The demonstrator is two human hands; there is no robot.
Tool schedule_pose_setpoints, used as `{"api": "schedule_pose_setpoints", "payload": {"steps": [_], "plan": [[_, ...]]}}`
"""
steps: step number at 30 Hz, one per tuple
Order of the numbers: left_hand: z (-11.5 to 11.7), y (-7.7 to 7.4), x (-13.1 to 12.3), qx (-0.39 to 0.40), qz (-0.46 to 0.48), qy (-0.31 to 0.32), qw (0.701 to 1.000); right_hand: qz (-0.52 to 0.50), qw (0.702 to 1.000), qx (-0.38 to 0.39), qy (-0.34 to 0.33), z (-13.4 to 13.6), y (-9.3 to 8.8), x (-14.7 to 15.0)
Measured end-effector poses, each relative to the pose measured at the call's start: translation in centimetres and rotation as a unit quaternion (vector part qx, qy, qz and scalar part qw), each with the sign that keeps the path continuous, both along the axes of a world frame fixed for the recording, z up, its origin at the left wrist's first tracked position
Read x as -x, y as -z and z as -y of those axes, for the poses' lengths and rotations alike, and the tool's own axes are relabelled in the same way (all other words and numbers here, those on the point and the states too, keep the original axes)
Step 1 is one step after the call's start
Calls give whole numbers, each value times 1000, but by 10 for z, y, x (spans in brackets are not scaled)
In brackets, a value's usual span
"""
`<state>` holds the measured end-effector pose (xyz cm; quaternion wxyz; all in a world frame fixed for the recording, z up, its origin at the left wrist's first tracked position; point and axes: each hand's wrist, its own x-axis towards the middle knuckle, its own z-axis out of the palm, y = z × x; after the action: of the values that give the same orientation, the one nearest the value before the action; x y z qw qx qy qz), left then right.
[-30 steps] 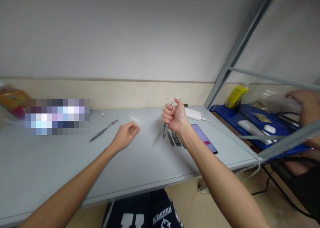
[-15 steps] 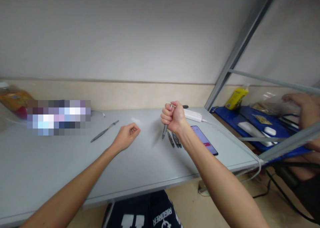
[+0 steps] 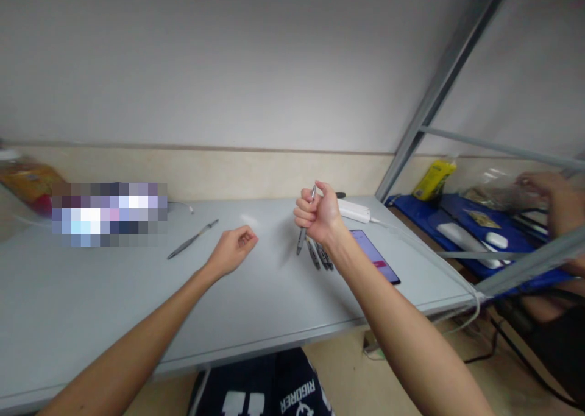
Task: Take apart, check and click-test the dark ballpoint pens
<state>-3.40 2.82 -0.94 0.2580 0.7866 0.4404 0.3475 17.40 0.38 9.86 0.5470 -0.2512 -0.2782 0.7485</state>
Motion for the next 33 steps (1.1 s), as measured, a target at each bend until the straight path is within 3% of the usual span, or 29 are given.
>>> {"api": "schedule_pose_setpoints", "payload": {"steps": [33], "plan": [[2,-2,-1,5,0,16,1000,-2,1000,-18,-3,2,4,5]]}}
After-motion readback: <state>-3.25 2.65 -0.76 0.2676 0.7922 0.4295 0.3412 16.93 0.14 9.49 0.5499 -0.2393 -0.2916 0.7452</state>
